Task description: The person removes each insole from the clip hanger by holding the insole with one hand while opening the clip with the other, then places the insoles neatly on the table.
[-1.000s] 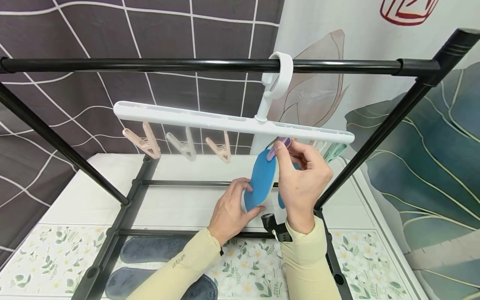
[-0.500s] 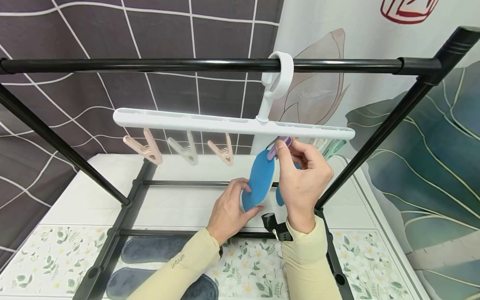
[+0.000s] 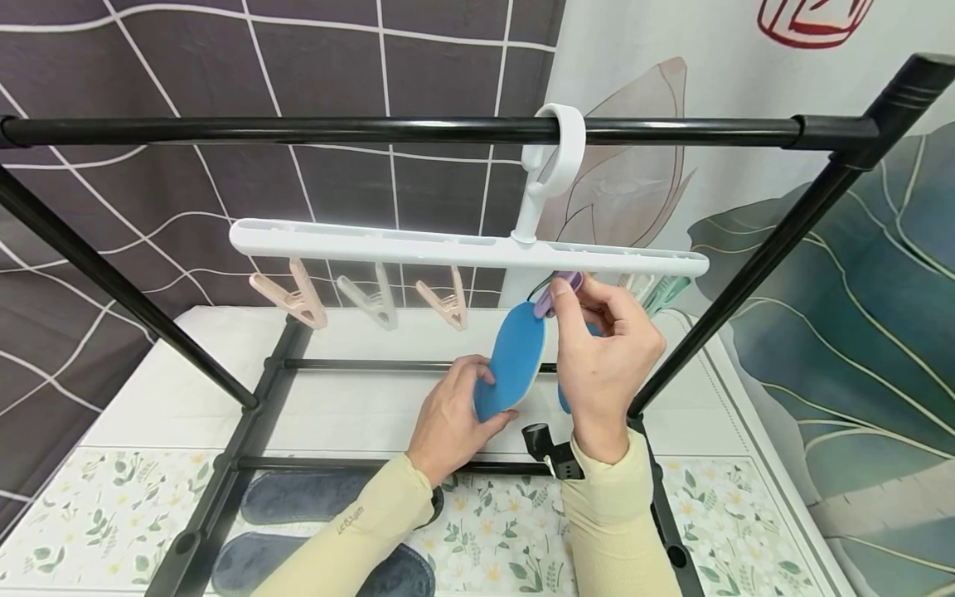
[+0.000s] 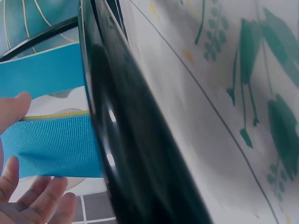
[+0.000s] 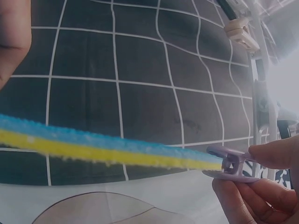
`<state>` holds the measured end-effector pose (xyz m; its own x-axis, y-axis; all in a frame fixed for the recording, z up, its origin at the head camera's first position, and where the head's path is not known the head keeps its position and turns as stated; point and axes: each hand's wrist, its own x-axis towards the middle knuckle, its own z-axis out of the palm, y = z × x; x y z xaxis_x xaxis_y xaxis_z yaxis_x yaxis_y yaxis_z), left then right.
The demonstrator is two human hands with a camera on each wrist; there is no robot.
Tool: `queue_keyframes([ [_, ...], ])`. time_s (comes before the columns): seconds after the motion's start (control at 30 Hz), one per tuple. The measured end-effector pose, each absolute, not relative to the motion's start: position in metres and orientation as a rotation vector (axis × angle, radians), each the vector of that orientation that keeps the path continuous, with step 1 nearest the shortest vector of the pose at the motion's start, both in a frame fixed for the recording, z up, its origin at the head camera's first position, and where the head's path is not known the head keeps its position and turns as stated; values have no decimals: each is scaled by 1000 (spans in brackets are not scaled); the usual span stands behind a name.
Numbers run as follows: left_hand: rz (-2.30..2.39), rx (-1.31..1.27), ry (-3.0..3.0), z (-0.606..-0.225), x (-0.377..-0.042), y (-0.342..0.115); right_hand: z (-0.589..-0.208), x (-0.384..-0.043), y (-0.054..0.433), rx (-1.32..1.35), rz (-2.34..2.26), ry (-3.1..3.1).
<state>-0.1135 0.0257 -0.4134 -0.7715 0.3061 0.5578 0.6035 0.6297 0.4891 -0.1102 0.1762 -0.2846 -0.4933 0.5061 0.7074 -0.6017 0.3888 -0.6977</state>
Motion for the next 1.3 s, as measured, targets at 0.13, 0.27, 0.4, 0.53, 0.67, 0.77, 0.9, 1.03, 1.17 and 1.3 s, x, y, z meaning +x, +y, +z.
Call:
queue_keyframes([
  [0.13, -928, -717, -2445, -414, -114, 24, -284, -110, 177, 70, 1325, -1609],
  [0.27, -919, -709, -2460, -414, -114, 22, -284, -111, 178, 55, 1315, -1606],
  [0.4, -917, -702, -2468, -413, -114, 21, -284, -110, 178, 55, 1325, -1601],
  [0.53, -908, -706, -2473, -413, -114, 20, -284, -110, 178, 52, 1327, -1600],
  [0.67, -895, -715, -2482, -412, -114, 19, -284, -110, 178, 42, 1335, -1594],
  [0.77, -876, -720, -2484, -411, -113, 17, -283, -110, 178, 38, 1346, -1585],
  [0.9, -869, -727, -2486, -411, -112, 15, -283, -110, 178, 35, 1348, -1578],
  [1.03, -893, -740, -2494, -410, -111, 13, -283, -111, 179, 48, 1353, -1574],
  [1.17, -907, -754, -2515, -410, -109, 11, -283, -110, 179, 58, 1356, -1574],
  [1.3, -907, -771, -2531, -411, -107, 7, -283, -109, 180, 62, 1345, -1587],
])
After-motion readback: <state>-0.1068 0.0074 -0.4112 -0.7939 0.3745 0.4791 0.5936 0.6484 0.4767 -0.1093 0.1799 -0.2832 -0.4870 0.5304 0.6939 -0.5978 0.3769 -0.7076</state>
